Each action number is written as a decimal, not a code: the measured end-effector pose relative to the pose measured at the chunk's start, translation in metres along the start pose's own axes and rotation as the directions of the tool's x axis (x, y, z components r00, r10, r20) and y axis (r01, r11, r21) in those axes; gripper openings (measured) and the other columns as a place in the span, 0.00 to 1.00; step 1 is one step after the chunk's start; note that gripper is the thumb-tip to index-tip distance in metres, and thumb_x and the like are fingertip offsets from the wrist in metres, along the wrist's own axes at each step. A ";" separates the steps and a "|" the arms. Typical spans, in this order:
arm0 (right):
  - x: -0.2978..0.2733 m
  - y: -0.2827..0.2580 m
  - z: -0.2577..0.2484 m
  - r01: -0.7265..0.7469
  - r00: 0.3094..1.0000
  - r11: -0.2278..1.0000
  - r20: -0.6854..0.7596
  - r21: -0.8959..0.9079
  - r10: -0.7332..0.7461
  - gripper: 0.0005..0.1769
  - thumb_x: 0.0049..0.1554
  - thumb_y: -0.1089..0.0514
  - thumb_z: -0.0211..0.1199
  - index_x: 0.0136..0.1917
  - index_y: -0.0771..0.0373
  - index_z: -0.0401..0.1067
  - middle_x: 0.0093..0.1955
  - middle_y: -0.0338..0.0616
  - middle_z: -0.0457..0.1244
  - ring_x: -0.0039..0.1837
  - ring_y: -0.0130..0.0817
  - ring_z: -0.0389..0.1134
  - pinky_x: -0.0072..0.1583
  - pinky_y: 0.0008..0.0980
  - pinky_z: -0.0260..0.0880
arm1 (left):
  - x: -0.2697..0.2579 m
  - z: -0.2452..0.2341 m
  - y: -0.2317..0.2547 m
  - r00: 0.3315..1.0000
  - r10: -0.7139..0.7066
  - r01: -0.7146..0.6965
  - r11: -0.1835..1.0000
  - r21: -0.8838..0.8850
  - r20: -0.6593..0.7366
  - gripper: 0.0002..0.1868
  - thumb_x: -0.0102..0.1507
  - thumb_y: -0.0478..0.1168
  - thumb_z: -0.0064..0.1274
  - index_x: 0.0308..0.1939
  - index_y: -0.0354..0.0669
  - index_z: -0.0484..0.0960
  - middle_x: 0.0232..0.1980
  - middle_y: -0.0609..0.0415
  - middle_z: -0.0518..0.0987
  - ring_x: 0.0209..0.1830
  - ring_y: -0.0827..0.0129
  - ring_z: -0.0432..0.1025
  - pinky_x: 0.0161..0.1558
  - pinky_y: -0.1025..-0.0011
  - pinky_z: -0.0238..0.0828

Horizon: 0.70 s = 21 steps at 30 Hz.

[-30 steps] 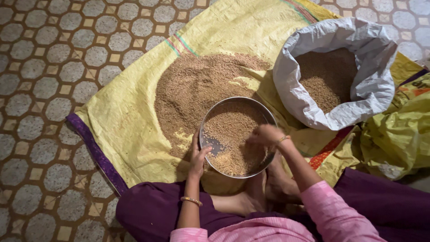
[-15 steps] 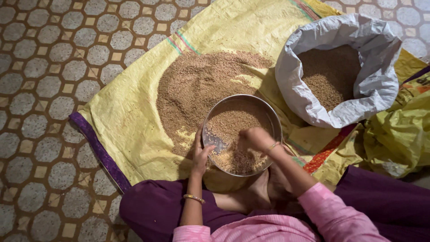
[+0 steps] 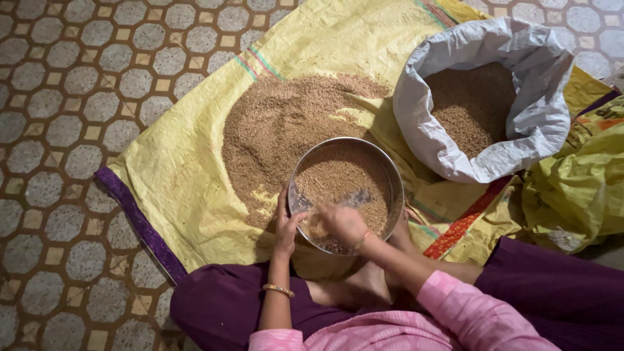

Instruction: The person sits on the floor and sifts grains in a metal bowl, picking out impurities by hand. The grains are spread on a yellow cloth, and a white sack is nearby.

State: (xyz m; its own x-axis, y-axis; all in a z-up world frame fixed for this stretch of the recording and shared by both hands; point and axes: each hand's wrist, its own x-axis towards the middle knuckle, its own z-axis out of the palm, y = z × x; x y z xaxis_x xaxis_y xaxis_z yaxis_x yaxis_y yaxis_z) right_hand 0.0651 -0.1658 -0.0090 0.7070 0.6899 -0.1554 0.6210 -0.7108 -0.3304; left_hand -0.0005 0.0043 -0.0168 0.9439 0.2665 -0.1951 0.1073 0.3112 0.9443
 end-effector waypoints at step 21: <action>0.015 0.062 -0.032 0.026 0.987 0.650 0.121 -0.760 0.103 0.25 0.53 0.61 0.58 0.64 0.70 0.65 0.71 0.59 0.56 0.70 0.51 0.60 0.65 0.39 0.66 | 0.001 0.003 0.003 0.996 0.090 -0.091 0.993 0.077 0.021 0.44 0.56 0.31 0.46 0.78 0.56 0.55 0.78 0.45 0.59 0.77 0.56 0.57 0.69 0.54 0.66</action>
State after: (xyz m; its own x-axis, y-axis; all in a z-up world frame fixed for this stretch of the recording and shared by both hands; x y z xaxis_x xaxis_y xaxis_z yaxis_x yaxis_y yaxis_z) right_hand 0.1247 -0.2043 -0.0019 0.7207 0.6248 -0.3003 0.6788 -0.5482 0.4887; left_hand 0.0022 0.0025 -0.0132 0.9560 0.2745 -0.1040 0.0446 0.2144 0.9757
